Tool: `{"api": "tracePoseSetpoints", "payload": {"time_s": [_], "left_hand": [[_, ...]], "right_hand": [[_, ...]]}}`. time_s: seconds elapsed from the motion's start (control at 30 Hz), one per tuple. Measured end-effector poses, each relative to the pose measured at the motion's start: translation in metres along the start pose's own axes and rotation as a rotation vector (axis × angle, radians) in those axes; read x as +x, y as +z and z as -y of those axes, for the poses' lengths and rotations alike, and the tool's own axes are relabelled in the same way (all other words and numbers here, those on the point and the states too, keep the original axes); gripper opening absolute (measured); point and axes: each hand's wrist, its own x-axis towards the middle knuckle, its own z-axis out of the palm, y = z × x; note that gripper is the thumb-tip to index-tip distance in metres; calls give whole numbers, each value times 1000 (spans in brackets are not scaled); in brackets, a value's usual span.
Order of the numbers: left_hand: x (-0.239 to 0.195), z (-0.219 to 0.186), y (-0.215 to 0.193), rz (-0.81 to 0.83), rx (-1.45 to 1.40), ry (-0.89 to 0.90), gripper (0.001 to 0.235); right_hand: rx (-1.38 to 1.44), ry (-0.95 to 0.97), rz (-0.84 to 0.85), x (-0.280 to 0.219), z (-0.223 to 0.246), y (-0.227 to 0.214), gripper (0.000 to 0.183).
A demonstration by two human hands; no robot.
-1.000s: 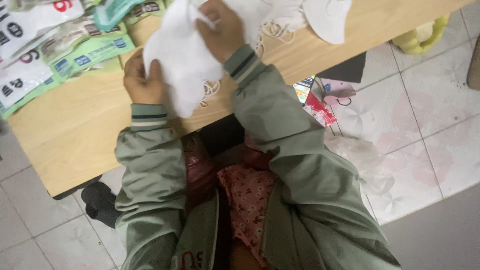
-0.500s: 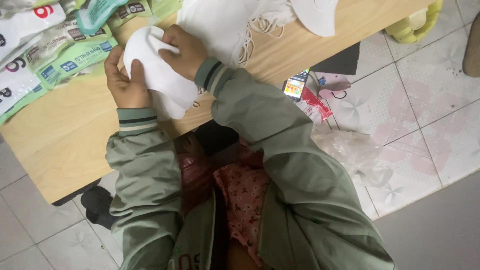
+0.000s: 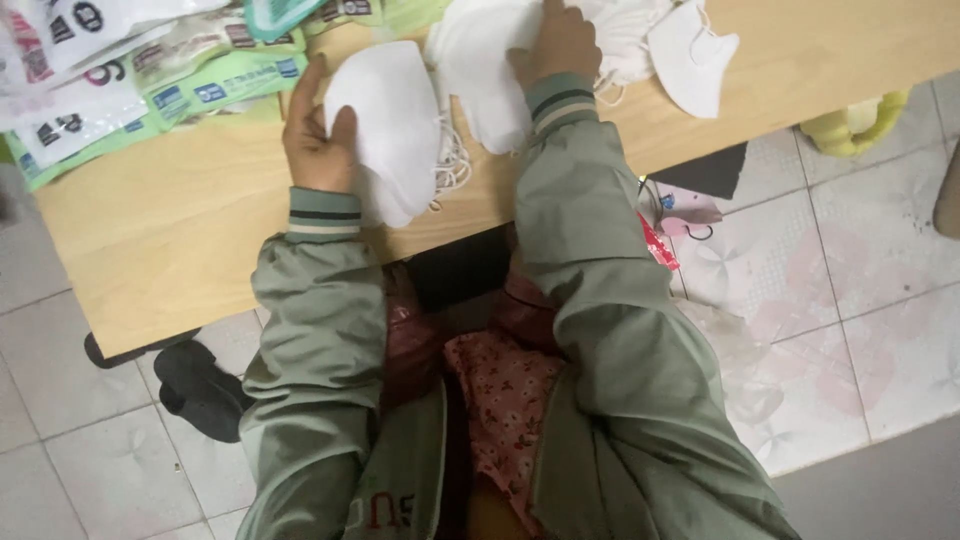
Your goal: Organizing and stacking white face masks by unfolding them and placing them in a neat pile on a table.
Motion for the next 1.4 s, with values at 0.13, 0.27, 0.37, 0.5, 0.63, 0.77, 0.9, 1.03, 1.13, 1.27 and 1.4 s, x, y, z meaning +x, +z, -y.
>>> {"api": "tracePoseSetpoints", "payload": {"time_s": [0.13, 0.27, 0.37, 0.5, 0.63, 0.77, 0.9, 1.03, 1.13, 1.27, 1.4], "left_hand": [[2, -15, 6, 48, 59, -46, 44], [3, -11, 7, 13, 79, -147, 33], [2, -6, 7, 19, 65, -219, 32], [2, -3, 7, 45, 65, -221, 34], [2, -3, 8, 60, 66, -260, 35], [2, -7, 10, 48, 38, -291, 34], [1, -5, 10, 55, 66, -285, 34], [1, -6, 11, 57, 58, -309, 36], [0, 2, 8, 64, 39, -296, 36], [0, 1, 7, 60, 55, -294, 35], [2, 3, 8, 64, 68, -295, 35]], "right_hand": [[8, 73, 166, 0, 11, -8, 36], [11, 28, 170, 3, 10, 7, 16], [-122, -123, 9, 3, 7, 6, 35], [-70, -53, 131, 3, 8, -13, 73], [-129, 8, 210, 5, 14, -24, 73], [-25, 28, 196, 6, 12, -24, 61], [41, 58, 238, 8, 16, -22, 55], [40, -91, 238, 0, 22, -41, 65], [63, -50, 352, 2, 21, -46, 60], [37, -48, 317, 2, 23, -45, 49], [-44, -138, 70, 20, 0, -13, 43]]}}
